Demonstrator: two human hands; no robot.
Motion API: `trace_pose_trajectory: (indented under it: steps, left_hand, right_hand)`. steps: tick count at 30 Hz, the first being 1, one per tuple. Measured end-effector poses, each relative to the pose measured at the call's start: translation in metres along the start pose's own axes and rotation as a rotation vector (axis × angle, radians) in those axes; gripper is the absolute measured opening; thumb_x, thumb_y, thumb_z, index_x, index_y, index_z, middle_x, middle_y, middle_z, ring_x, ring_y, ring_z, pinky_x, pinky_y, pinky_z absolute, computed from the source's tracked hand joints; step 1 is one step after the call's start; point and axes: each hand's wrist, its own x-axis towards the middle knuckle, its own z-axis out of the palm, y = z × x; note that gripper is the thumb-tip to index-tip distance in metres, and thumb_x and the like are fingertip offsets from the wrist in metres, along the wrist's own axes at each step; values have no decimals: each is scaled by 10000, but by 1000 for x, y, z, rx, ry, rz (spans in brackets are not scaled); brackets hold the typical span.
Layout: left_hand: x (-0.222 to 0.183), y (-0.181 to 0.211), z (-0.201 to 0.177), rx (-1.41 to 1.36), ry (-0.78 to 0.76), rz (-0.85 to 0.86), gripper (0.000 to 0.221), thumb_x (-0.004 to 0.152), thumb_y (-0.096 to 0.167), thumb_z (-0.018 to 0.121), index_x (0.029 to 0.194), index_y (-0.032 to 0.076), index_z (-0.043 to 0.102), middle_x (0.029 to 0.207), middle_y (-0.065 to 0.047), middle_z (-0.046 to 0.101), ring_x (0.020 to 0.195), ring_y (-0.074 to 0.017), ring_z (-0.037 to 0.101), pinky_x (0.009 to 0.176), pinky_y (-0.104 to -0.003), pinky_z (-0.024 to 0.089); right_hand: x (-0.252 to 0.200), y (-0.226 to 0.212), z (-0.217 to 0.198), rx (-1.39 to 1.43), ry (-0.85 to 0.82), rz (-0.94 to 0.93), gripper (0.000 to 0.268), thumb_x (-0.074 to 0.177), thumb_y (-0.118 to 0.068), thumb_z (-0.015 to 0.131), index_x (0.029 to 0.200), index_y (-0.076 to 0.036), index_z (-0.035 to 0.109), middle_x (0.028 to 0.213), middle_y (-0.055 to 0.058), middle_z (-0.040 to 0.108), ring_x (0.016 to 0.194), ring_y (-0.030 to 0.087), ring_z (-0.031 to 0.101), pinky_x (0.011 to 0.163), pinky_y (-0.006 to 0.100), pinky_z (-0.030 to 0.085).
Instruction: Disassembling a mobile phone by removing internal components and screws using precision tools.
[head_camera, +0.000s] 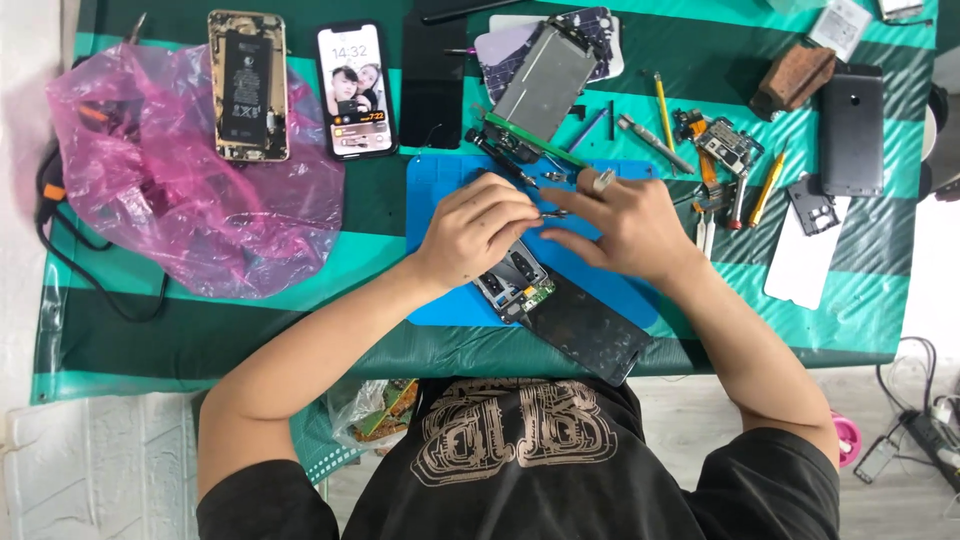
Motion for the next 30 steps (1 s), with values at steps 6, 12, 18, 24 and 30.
trace_pose_trajectory:
  steps: [6,12,18,24,30]
  left_hand:
    - [-1,0,1,-38,-19,-12,121,1037,24,655,925,51,694,883,-43,659,785,-200,674,705,-308,638]
    - [-5,-4,3,-114,23,-20,123,1052,38,634,960,54,713,922,-31,676,798,-202,666,707,-301,612]
    - [2,8,2,10,9,36,112,1043,23,660,953,74,702,861,-34,645,776,-192,642,696,-291,592]
    - [-3,-2,3,6,47,10,70,1008,65,720,940,71,734,886,-26,695,766,-193,670,694,-286,606]
    - [-2,0,4,-85,18,6,117,1041,29,651,947,42,720,903,-58,691,782,-220,677,711,-307,617]
  right_hand:
    - [-4,1,3,15,-26,29,246,1046,-286,695,1157,-84,782,803,72,554,539,255,599,485,389,480]
    - [-4,9,3,401,32,167,433,908,-197,856,1282,-25,723,793,105,550,608,254,587,548,360,472]
    - [1,19,-11,210,-21,105,505,928,-313,856,1290,14,726,817,158,558,611,253,588,544,382,474]
    - [-4,0,5,52,6,24,270,1045,-309,706,1128,-64,781,764,66,530,461,197,491,476,356,460]
    - [-8,1,7,127,2,63,211,1036,-272,716,1084,-79,783,765,58,530,480,246,532,441,371,434]
